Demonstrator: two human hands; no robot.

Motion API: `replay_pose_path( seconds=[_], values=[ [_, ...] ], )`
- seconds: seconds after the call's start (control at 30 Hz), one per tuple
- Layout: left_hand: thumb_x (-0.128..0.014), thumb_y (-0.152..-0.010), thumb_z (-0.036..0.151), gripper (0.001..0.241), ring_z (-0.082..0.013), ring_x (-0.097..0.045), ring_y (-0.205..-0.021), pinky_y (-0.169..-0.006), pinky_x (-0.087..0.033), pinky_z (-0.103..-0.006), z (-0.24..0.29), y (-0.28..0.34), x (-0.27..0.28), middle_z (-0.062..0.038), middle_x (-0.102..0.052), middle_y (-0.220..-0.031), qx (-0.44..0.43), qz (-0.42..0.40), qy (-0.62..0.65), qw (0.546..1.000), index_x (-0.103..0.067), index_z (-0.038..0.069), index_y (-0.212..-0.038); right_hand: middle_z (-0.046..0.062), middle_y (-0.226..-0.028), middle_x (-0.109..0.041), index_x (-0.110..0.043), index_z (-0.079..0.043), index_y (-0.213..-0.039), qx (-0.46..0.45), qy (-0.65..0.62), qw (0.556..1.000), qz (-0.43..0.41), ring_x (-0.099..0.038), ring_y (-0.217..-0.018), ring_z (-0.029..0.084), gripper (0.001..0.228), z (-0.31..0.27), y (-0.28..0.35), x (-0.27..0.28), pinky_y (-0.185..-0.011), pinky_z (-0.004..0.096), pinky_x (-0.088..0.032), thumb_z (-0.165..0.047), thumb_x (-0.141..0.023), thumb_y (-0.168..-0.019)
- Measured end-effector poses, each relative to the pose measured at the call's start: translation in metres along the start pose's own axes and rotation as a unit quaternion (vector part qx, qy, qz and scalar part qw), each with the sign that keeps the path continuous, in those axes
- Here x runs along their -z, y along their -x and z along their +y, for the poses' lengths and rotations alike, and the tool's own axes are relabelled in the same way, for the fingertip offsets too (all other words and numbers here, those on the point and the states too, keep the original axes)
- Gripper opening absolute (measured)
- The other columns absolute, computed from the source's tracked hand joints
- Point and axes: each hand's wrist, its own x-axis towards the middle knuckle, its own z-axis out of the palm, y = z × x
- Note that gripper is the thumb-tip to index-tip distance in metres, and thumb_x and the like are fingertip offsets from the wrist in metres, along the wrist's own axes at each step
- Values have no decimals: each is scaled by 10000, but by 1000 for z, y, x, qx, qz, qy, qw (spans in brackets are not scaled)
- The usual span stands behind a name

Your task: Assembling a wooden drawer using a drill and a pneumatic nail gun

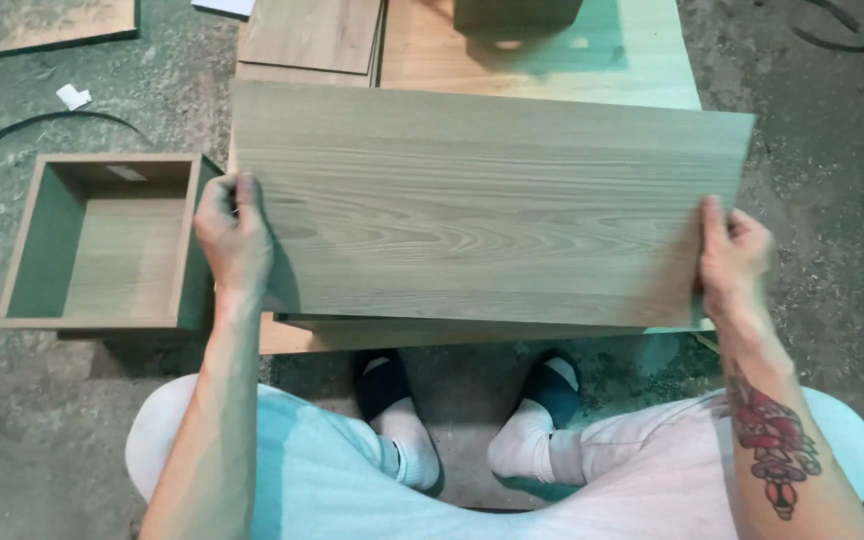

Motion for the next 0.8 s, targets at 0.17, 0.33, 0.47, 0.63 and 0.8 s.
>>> replay_pose_path(
  seconds=[0.17, 0.33, 0.47, 0.63, 0.8],
  values=[
    [-655, -1015, 225, 262, -141, -560, -637, -601, -477, -279, 42, 4, -11, -69, -660, -747, 99, -154, 25, 983, -741, -14, -945, 93, -1106, -658, -648, 36, -1310, 35, 58, 997, 36, -588, -877, 151, 411, 99, -32, 116, -731, 280, -505, -374, -625, -1300],
    [-765, -927, 260, 219, -216, -697, -630, -580, -536, -340, -24, -16, -21, -72, -769, -802, 68, -79, -137, 985, -795, 45, -953, 275, -1532, -390, -291, -58, -1610, -135, 96, 986, 16, -407, -1335, 489, 574, 78, 9, 145, -1082, 671, -306, -470, -320, -1212],
    [-751, -906, 185, 305, -239, -730, -772, -729, -589, -347, -67, -49, -32, -116, -756, -971, 99, -104, -122, 982, -721, 5, -1150, 294, -1461, -459, -349, -48, -1602, -185, 104, 977, -3, -479, -1251, 479, 555, 85, 37, 147, -1002, 660, -393, -487, -295, -1267],
    [-714, -855, 61, 289, -265, -726, -870, -848, -593, -385, -41, -86, -49, -164, -729, -1107, -23, -198, -160, 967, -738, -13, -1134, 324, -1431, -456, -330, -2, -1589, -204, 105, 973, -10, -481, -1230, 499, 541, 87, 47, 138, -998, 696, -392, -437, -257, -1277],
    [-702, -794, -13, 192, -316, -722, -885, -823, -608, -410, -63, -130, -77, -113, -760, -1037, -162, -394, -369, 826, -790, 60, -948, 312, -1411, -440, -309, 34, -1552, -202, 86, 976, -17, -461, -1221, 453, 518, 132, 24, 157, -1037, 653, -369, -387, -183, -1279]
  ],
)
